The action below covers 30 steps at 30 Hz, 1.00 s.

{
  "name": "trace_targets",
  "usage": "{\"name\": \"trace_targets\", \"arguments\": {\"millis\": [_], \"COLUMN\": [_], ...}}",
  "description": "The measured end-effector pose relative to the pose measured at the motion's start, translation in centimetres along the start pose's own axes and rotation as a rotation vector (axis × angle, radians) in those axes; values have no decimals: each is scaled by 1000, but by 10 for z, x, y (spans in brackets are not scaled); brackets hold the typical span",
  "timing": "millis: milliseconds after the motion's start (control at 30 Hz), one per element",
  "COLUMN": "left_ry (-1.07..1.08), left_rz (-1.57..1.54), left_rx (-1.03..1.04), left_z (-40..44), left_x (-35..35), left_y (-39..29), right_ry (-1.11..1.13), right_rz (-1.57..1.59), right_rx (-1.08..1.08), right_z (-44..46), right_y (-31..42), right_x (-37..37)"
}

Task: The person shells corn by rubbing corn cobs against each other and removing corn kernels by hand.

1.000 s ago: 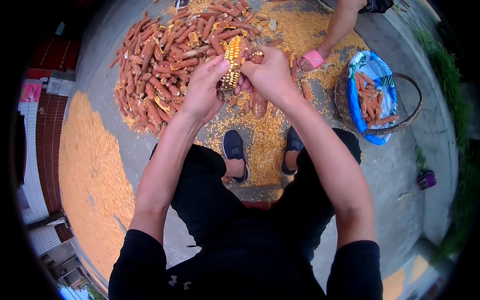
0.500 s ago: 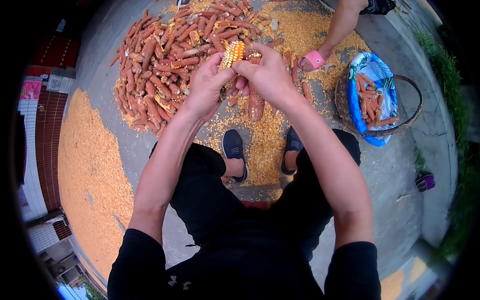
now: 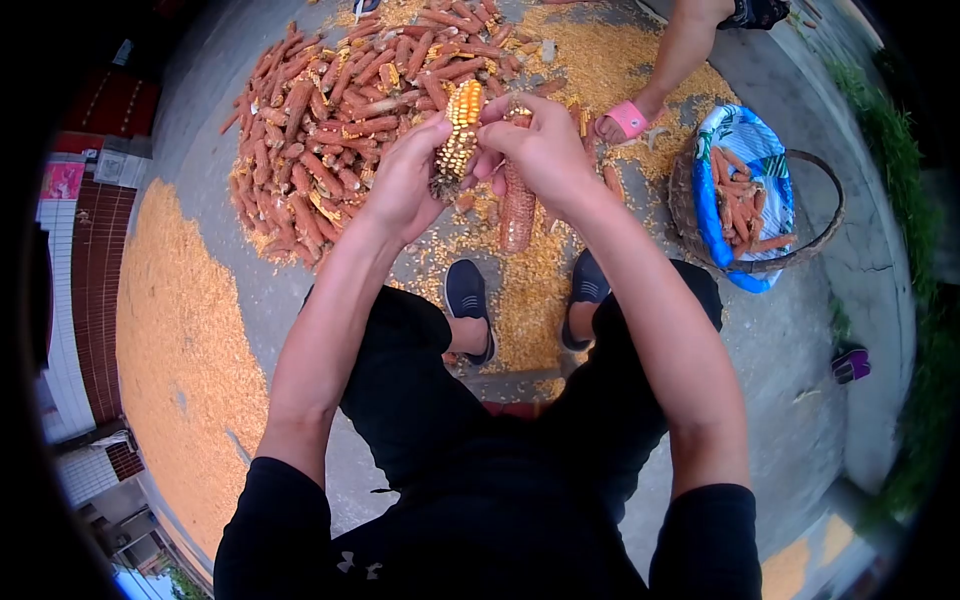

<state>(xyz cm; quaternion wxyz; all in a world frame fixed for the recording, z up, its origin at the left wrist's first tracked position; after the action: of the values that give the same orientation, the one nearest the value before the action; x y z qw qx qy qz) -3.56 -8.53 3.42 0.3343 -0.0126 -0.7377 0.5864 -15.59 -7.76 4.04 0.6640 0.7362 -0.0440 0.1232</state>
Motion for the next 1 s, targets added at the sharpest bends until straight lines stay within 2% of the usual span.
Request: {"name": "trace_targets", "arguments": {"millis": [133, 167, 233, 433, 467, 533, 633, 767, 867, 1000], "left_ry": [-94, -28, 103, -39, -44, -52, 70, 13, 9, -34], "left_rz": [128, 111, 77, 54, 149, 338, 372, 333, 349, 396], "left_rx": [106, 85, 43, 42, 122, 279, 262, 134, 161, 169], "left_z": [2, 2, 0, 2, 4, 5, 0, 4, 4, 8], "left_x": [1, 2, 2, -4, -4, 1, 9, -3, 3, -10], "left_y": [2, 3, 1, -1, -2, -5, -7, 11, 11, 24], "right_ry": [-37, -39, -43, -54, -74, -84, -48, -101, -136, -246], "right_rz": [-149, -183, -157, 46, 63, -59, -115, -224, -400, -740], "right_rx": [-12, -16, 8, -11, -27, -34, -37, 30, 41, -80], "right_z": [-1, 1, 4, 3, 2, 2, 3, 6, 4, 7], "right_y": [0, -3, -8, 0, 3, 1, 0, -9, -5, 0], "right_x": [1, 0, -2, -5, -6, -6, -8, -14, -17, -21]}}
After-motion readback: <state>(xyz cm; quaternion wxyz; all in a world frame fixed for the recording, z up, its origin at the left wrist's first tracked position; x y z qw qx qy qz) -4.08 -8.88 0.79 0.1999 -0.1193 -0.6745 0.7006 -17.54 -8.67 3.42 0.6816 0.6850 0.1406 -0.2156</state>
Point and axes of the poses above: each hand's wrist, its own z-axis towards the middle knuckle, its own x-axis out of the palm, y = z × x, the point moved 8 cm from there along z, towards the middle knuckle, and after that the axes turned 3 degrees about -z, right-handed, at the moved point
